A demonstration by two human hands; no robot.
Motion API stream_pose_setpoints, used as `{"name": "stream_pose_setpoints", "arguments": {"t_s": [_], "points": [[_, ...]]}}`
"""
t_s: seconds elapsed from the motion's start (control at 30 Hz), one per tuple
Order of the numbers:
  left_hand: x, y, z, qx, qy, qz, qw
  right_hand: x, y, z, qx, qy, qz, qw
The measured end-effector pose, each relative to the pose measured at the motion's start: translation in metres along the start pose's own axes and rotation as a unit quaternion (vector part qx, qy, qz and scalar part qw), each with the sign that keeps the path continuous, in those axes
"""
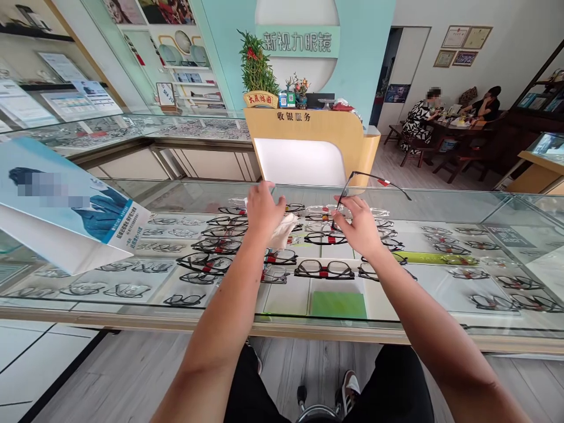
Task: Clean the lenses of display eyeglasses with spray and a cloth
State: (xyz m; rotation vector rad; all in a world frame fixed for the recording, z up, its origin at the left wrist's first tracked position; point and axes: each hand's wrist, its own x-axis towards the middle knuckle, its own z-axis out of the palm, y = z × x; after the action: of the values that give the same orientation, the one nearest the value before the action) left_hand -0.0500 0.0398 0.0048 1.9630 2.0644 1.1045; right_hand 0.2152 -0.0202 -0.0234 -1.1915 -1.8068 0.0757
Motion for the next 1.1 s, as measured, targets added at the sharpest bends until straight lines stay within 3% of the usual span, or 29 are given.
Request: {"name": "stream_pose_setpoints", "arguments": {"t_s": [0.07,0.13,0.3,0.53,0.77,0.93,1.03,1.1], "points": [[0.005,-0.005,-0.006,0.021,0.063,-0.03,0.997,0.0,-0.001,0.0,0.003,0.003,0.002,1.0],[0.011,-0.014,-0.01,0.043,0.081,-0.074,0.993,0.0,-0.002,-0.001,0.006,0.001,0.001,1.0],[0.029,-0.044,-0.011,0.081,0.002,-0.162,0.983,-0.001,-0.004,-0.001,0.001,-0.006,0.004,1.0],[0.041,-0.062,-0.011,0.103,-0.106,-0.182,0.972,-0.001,-0.002,0.0,0.004,-0.005,-0.005,1.0],[0.041,-0.063,-0.011,0.086,-0.106,-0.18,0.974,-0.003,-0.002,0.001,0.0,-0.005,-0.004,1.0],[0.033,-0.05,-0.02,0.063,-0.017,-0.153,0.986,-0.002,-0.002,0.001,-0.003,-0.005,-0.003,1.0],[0.029,-0.037,-0.022,-0.03,0.041,-0.098,0.994,-0.002,-0.003,0.0,-0.004,-0.008,0.001,1.0],[0.025,-0.025,-0.017,-0.16,0.024,-0.04,0.986,-0.002,-0.004,0.0,-0.002,-0.009,0.002,1.0]]}}
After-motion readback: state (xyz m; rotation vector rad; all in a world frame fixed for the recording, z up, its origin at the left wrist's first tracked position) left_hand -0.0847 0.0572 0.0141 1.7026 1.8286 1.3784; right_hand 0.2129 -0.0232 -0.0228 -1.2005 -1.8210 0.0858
